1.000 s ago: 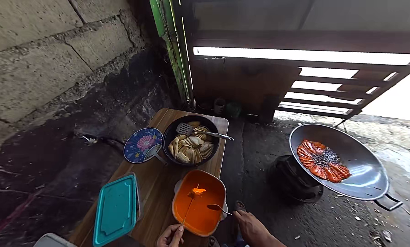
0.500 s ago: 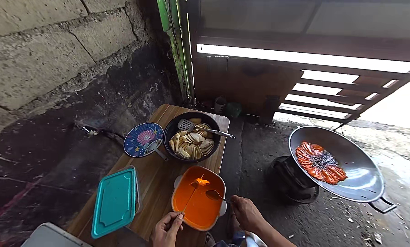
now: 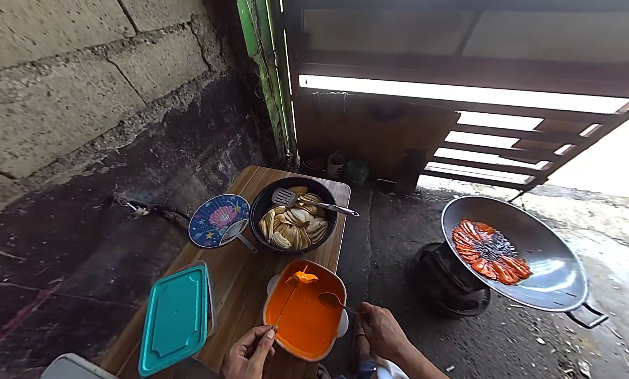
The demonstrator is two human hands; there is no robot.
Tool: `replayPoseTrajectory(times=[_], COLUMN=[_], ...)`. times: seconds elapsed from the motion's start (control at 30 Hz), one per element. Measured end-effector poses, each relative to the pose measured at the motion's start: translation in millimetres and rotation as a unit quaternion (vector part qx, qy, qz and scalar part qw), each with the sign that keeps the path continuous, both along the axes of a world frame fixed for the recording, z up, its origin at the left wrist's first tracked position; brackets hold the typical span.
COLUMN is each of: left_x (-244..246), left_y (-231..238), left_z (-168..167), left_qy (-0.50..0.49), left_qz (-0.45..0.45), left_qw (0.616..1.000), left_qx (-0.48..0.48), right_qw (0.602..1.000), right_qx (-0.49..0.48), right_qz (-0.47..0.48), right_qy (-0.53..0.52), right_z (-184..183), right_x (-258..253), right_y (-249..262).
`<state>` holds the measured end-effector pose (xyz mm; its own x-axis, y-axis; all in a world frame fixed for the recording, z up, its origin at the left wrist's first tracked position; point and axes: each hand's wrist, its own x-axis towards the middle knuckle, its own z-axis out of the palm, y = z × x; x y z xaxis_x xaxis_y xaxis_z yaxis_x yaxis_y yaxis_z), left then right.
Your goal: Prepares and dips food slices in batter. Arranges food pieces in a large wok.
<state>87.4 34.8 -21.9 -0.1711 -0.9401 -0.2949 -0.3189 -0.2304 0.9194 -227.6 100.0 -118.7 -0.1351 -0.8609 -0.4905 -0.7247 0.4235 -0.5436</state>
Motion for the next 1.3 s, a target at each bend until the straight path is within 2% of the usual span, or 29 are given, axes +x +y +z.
replayPoseTrajectory(times=[0.23, 0.3, 0.37, 0.43, 0.5, 0.6, 0.77, 0.87, 0.97, 1.07, 1.13, 1.3], left_x=[0.9, 0.8, 1.2, 2.7, 4.6, 6.9, 7.9, 8.2, 7.1, 6.2, 6.9, 8.4], left_y=[-2.4, -2.4, -2.7, -2.3, -1.3, -0.6, -0.1, 1.4, 3.4, 2.4, 3.6, 3.4], left_z=[2.1, 4.1, 4.1, 1.1, -2.7, -9.6, -11.0, -10.5, -8.9, -8.1, -8.8, -10.7], left_qy=[-0.001, -0.003, -0.005, -0.008, -0.011, -0.013, -0.022, -0.026, -0.028, -0.033, -0.033, -0.039], left_qz=[0.006, 0.001, 0.001, 0.006, 0.008, 0.002, -0.003, -0.001, -0.002, -0.008, -0.010, -0.022], left_qw=[1.000, 1.000, 1.000, 1.000, 1.000, 1.000, 1.000, 1.000, 1.000, 0.999, 0.999, 0.999], left_qx=[-0.006, -0.010, -0.013, -0.007, -0.001, -0.001, 0.007, 0.010, 0.009, 0.010, 0.014, 0.012], right_qw=[1.000, 0.998, 0.987, 0.942, 0.892, 0.858, 0.873, 0.857, 0.870, 0.860, 0.877, 0.893], right_qx=[-0.018, -0.056, -0.149, -0.305, -0.418, -0.492, -0.461, -0.490, -0.466, -0.482, -0.452, -0.433], right_qz=[0.000, -0.003, -0.018, -0.032, -0.032, -0.004, 0.042, 0.043, 0.046, 0.039, 0.041, -0.044], right_qy=[-0.003, 0.015, 0.062, 0.135, 0.169, 0.146, 0.153, 0.154, 0.155, 0.163, 0.160, 0.117], right_z=[1.3, 6.7, 15.7, 23.2, 37.1, 62.0, 62.5, 61.7, 64.7, 66.0, 66.3, 67.6], right_x=[1.3, 3.0, 6.5, 10.0, 12.9, 20.6, 33.3, 36.2, 39.2, 41.1, 42.4, 42.4], right_y=[0.7, 3.4, 8.2, 8.0, -1.4, -14.9, -20.3, -19.0, -19.6, -20.9, -19.0, -12.8])
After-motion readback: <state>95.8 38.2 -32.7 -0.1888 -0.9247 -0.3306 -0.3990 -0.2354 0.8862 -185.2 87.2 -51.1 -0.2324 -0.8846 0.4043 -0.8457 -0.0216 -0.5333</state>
